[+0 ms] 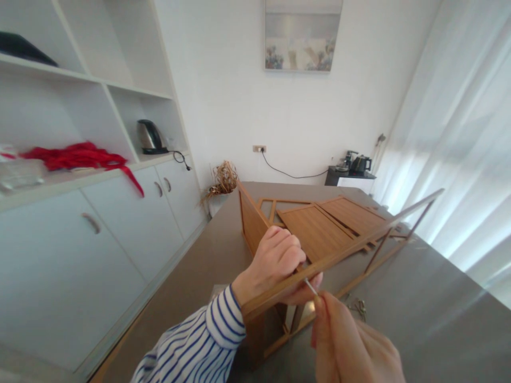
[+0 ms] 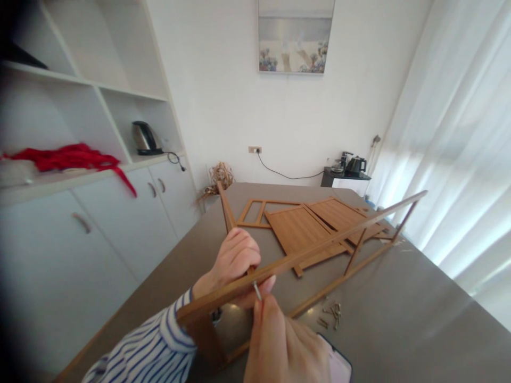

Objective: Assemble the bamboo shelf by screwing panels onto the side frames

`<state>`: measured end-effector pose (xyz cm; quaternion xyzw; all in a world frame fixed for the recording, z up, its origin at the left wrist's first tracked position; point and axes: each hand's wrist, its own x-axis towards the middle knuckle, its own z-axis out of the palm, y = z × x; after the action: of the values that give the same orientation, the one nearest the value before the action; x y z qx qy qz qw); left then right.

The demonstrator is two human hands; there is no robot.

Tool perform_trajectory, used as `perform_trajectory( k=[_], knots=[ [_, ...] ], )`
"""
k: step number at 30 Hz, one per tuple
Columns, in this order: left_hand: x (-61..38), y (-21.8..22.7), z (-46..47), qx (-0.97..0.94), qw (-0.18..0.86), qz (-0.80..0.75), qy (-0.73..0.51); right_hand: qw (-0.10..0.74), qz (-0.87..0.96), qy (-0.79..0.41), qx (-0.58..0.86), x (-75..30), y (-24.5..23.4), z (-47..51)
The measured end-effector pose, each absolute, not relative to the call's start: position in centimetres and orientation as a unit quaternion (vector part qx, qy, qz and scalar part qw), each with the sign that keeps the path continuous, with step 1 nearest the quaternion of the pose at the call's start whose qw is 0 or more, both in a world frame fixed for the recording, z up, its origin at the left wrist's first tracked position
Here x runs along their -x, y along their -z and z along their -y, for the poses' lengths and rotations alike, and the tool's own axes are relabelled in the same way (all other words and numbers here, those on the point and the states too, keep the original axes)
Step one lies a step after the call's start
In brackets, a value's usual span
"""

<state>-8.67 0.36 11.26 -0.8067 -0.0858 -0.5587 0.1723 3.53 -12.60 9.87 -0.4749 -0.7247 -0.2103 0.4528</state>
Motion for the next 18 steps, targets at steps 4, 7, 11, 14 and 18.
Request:
perform_trajectory(
  k=[4, 7, 11, 14, 18],
  knots=[
    [8.7, -11.3, -0.3, 0.805, 0.185, 0.084, 0.557, 0.455, 0.665, 0.111, 0.582, -2.2, -10.3, 13.3],
    [8.8, -11.4, -0.4, 0.808, 0.192, 0.085, 0.551, 0.486, 0.631, 0.028, 0.605, -1.5, -10.8, 13.5],
    [8.7, -11.6, -0.3, 0.806, 0.201, 0.083, 0.551, 0.496, 0.647, 0.032, 0.578, -2.1, -10.8, 13.1],
    [8.7, -11.7, -0.3, 0.802, 0.208, 0.076, 0.555, 0.450, 0.714, 0.123, 0.522, -3.3, -11.1, 12.6],
    [8.8, -11.6, -0.4, 0.805, 0.209, 0.074, 0.550, 0.393, 0.731, 0.265, 0.491, -4.4, -12.1, 12.3]
  ],
)
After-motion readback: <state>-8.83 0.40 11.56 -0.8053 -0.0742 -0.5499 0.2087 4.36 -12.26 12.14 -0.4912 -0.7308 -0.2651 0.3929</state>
